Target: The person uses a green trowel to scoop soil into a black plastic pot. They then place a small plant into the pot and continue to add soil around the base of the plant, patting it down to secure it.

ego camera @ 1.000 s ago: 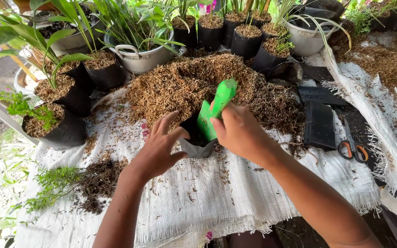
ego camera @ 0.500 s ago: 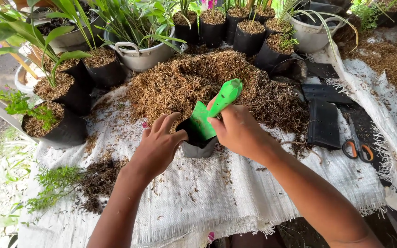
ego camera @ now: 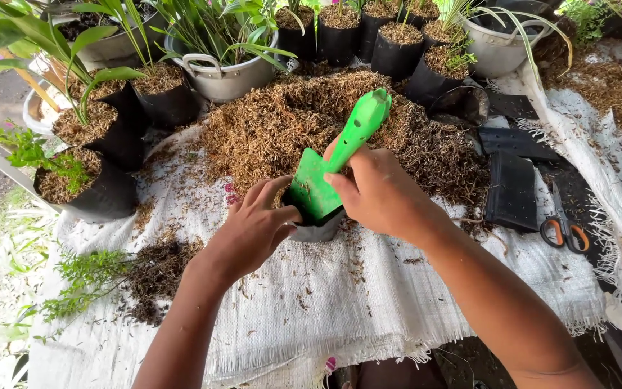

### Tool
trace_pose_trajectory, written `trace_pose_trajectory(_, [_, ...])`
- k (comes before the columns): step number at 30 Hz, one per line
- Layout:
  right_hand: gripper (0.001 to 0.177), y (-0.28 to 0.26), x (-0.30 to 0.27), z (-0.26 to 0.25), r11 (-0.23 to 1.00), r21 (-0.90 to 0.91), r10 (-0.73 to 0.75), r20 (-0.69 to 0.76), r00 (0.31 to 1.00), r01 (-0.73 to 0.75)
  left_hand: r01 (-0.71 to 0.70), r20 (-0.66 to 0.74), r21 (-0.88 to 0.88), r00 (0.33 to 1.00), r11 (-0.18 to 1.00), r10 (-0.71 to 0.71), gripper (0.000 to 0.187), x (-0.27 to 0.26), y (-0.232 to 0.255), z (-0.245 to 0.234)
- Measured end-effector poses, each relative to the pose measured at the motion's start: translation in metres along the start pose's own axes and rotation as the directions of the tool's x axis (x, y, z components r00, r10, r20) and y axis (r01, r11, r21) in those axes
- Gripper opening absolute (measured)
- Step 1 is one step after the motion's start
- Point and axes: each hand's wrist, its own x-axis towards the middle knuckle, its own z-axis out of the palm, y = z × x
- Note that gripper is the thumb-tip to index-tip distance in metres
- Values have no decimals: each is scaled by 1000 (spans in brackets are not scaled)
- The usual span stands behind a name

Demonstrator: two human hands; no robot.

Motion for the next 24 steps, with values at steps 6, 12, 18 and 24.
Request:
trace_pose_trajectory(6, [22, 4, 11, 17, 998, -39, 51, 105, 993, -47, -38, -51, -14, 998, 999, 37, 18, 0, -7, 1])
trace_pose_trajectory(12, [32, 9, 16, 38, 992, -127, -3, 132, 991, 20, -78, -114, 66, 990, 995, 85, 14, -3, -2, -3])
trace_pose_trajectory(18, [46, 7, 20, 46, 986, -154, 90, 165, 982, -65, -36, -144, -40, 989, 999, 30, 16, 0, -2, -4])
trace_pose_trajectory(24, [35, 10, 24, 8, 992, -47, 116, 77, 990, -113, -36, -98, -87, 995, 996, 28, 21, 2, -12, 8])
